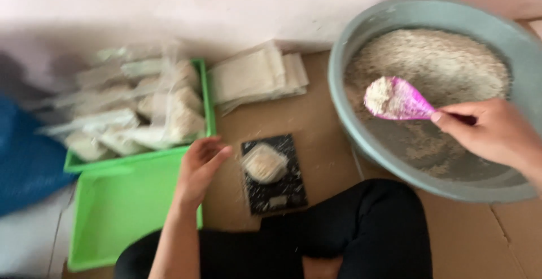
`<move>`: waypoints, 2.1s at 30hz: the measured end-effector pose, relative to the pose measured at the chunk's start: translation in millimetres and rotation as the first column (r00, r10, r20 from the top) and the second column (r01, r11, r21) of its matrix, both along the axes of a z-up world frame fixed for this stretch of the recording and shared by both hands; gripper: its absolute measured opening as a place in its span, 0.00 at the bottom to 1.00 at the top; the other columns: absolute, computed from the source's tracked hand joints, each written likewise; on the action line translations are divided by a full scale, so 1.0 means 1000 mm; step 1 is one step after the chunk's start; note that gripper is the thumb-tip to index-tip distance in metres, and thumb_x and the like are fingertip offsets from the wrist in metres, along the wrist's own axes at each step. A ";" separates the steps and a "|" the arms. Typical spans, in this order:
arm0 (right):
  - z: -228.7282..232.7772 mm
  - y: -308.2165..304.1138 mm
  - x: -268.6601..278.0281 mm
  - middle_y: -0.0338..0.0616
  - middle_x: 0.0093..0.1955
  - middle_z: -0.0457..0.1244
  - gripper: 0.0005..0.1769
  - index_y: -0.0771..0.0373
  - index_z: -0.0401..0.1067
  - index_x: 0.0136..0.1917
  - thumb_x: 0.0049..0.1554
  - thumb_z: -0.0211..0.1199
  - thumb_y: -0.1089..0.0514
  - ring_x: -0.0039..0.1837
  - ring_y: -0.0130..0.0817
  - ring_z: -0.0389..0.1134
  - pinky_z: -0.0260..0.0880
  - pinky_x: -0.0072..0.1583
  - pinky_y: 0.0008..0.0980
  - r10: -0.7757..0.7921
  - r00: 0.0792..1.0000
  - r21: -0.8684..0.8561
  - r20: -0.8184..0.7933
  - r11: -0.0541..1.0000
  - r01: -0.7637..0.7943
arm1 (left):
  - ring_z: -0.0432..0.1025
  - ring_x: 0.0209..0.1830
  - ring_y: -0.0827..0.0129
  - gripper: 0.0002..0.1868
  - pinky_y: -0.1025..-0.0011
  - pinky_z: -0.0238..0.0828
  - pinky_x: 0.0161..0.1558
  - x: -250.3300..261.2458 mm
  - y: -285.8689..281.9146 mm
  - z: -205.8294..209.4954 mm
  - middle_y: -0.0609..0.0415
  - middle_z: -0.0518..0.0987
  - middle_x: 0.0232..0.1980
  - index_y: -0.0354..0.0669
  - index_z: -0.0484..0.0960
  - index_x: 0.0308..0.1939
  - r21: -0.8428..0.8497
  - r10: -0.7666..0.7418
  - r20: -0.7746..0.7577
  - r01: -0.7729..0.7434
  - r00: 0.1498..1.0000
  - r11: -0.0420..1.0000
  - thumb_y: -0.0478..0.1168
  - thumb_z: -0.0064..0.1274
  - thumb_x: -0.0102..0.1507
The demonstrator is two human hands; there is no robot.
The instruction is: Scooping grain from a large basin into small plastic bags, weighing them on a digital scale, and sealing the bags.
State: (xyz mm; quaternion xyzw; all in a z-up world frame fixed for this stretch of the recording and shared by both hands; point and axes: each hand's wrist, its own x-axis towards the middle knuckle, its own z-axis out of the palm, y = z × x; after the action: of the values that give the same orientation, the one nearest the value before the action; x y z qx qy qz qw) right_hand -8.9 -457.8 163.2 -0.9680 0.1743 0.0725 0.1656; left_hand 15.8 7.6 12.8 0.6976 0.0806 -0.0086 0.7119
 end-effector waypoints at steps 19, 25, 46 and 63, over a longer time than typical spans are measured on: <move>-0.048 0.177 -0.028 0.34 0.40 0.73 0.19 0.53 0.80 0.54 0.54 0.61 0.44 0.35 0.24 0.70 0.65 0.40 0.26 0.276 0.940 0.093 0.201 0.950 -0.299 | 0.68 0.36 0.76 0.27 0.75 0.69 0.41 -0.024 -0.011 0.044 0.61 0.77 0.42 0.47 0.77 0.53 0.135 -0.159 -0.274 0.201 0.949 0.970 0.50 0.63 0.52; -0.062 0.179 -0.030 0.38 0.35 0.68 0.14 0.61 0.79 0.52 0.58 0.61 0.53 0.28 0.31 0.64 0.64 0.30 0.35 0.614 0.655 -0.282 0.440 0.787 -0.549 | 0.69 0.39 0.75 0.27 0.74 0.70 0.41 -0.024 -0.010 0.044 0.61 0.76 0.41 0.47 0.77 0.52 0.127 -0.135 -0.284 0.177 0.949 0.976 0.50 0.63 0.52; -0.060 0.168 -0.049 0.44 0.41 0.71 0.08 0.65 0.82 0.50 0.61 0.67 0.58 0.39 0.32 0.70 0.67 0.35 0.26 0.717 0.406 -0.585 0.566 0.697 -0.416 | 0.78 0.34 0.73 0.31 0.74 0.71 0.38 -0.026 -0.015 0.055 0.59 0.77 0.41 0.45 0.73 0.56 0.113 -0.137 -0.315 0.180 0.939 0.977 0.54 0.60 0.53; -0.068 0.175 -0.057 0.41 0.40 0.70 0.15 0.63 0.78 0.56 0.58 0.65 0.54 0.38 0.25 0.63 0.62 0.40 0.24 -0.004 0.917 0.408 0.399 0.897 -0.173 | 0.74 0.39 0.73 0.30 0.74 0.74 0.45 -0.022 -0.006 0.050 0.57 0.78 0.45 0.46 0.76 0.54 0.115 -0.185 -0.233 0.216 0.955 0.970 0.56 0.57 0.53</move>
State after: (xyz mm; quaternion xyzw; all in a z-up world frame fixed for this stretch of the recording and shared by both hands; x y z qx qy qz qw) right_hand -66.2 -282.7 95.0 -0.9080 0.0740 -0.0771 0.4052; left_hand -6.3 1.7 63.1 0.7450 0.0883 -0.1526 0.6434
